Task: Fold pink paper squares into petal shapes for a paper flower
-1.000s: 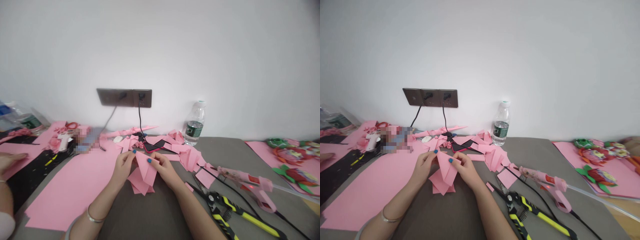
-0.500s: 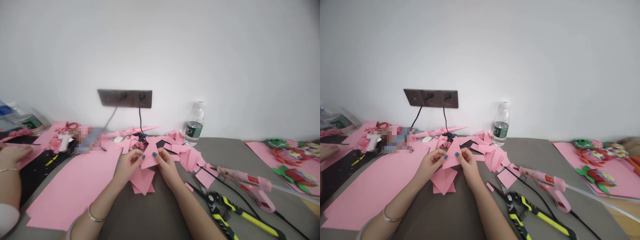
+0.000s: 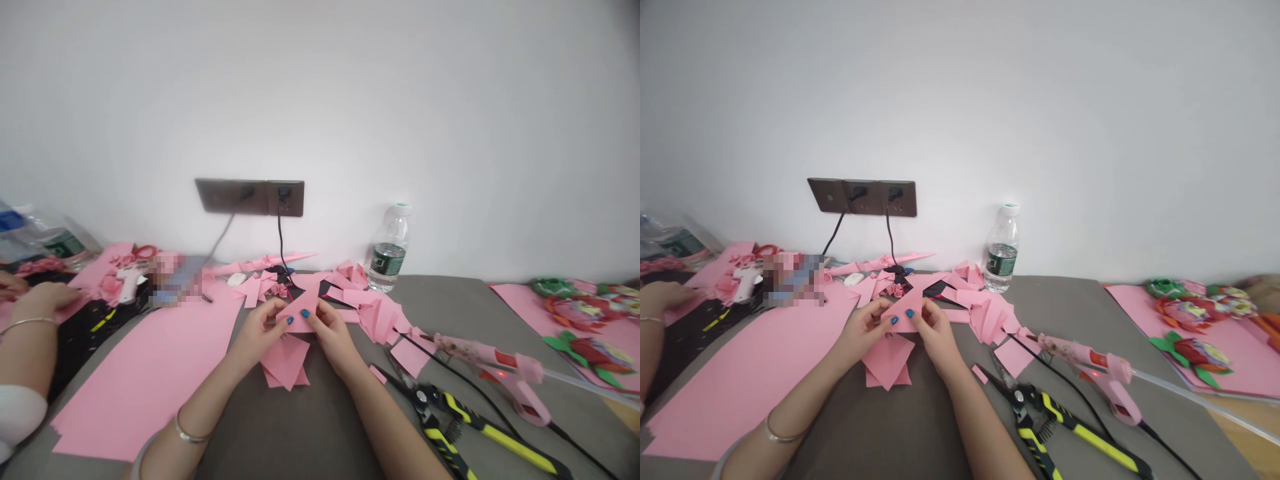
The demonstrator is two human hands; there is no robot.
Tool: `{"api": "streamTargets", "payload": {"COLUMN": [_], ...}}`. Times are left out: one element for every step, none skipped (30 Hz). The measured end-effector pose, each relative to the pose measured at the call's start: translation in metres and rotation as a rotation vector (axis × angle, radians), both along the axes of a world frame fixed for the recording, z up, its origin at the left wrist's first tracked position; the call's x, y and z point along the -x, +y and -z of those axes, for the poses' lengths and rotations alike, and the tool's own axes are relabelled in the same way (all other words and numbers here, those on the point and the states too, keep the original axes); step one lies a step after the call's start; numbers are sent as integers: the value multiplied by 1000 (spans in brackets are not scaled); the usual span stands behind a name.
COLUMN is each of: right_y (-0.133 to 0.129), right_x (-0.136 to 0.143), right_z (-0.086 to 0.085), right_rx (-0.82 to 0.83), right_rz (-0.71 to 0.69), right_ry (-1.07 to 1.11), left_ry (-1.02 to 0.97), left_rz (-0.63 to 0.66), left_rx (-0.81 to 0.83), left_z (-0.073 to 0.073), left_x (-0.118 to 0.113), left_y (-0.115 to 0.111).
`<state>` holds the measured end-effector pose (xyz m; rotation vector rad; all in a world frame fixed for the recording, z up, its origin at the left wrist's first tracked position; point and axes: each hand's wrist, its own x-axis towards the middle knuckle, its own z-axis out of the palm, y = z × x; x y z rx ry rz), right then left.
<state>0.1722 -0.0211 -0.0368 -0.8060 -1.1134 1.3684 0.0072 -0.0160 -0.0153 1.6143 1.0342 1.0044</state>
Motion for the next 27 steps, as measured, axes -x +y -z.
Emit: {"api": "streamTargets", "payload": {"right_y": [1, 1, 2, 3, 4, 5, 5, 5, 5, 4, 3, 1, 0, -1, -1, -2, -2, -1, -1, -1, -1, -1, -1, -1, -1, -1, -1], "right_x": [0, 0, 0, 0, 0, 0, 0, 0, 0, -1, -1, -2, -2, -3, -3, -3, -2, -2, -2, -1, -1, -1, -1, -1, 0, 0, 0], "right_z": [1, 2, 2, 3, 4, 5, 6, 6, 5, 5, 3, 2, 1, 0, -1, -1, -1, -1, -1, -1, -1, -1, -1, -2, -2, -2, -2], "right_rx": [-4, -11, -14, -8, 11, 42, 78, 109, 125, 125, 113, 96, 78, 63, 54, 45, 36, 28, 20, 12, 2, -11, -24, -36, -44, -48, -47], "right_rz": [8, 19, 32, 49, 68, 76, 63, 38, 4, -32, -62, -82, -86, -80, -67, -45, -20, 5, 26, 39, 47, 50, 49, 43, 32, 21, 11], "right_ry": [10, 19, 29, 45, 69, 97, 124, 144, 144, 125, 94, 59, 29, 11, 5, 9, 14, 21, 25, 23, 13, -3, -22, -39, -49, -50, -46], "left_ry": [13, 18, 11, -3, -18, -25, -19, -2, 24, 52, 81, 108, 132, 148, 144, 116, 65, -2, -73, -128, -151, -147, -124, -94, -67, -49, -43], "left_rz": [-11, -30, -59, -91, -124, -155, -185, -212, -230, -238, -234, -218, -197, -182, -177, -178, -181, -180, -171, -150, -124, -103, -92, -88, -92, -98, -106], "left_rx": [-18, -47, -88, -142, -209, -287, -367, -440, -501, -551, -590, -617, -630, -626, -600, -549, -473, -375, -271, -176, -101, -52, -30, -26, -32, -39, -50], "left_z": [0, 1, 1, 0, 0, -1, -2, -3, -4, -5, -6, -6, -6, -6, -6, -5, -4, -2, -1, 0, 1, 2, 3, 3, 4, 3, 3], "left_x": [0, 1, 2, 3, 4, 6, 7, 8, 9, 9, 9, 9, 8, 7, 6, 5, 4, 4, 3, 3, 3, 3, 3, 3, 2, 2, 1], "left_y": [0, 1, 2, 2, 3, 3, 3, 3, 2, 2, 1, 0, 0, -1, -1, -1, -1, 0, 0, 1, 1, 2, 2, 2, 1, 1, 1]}}
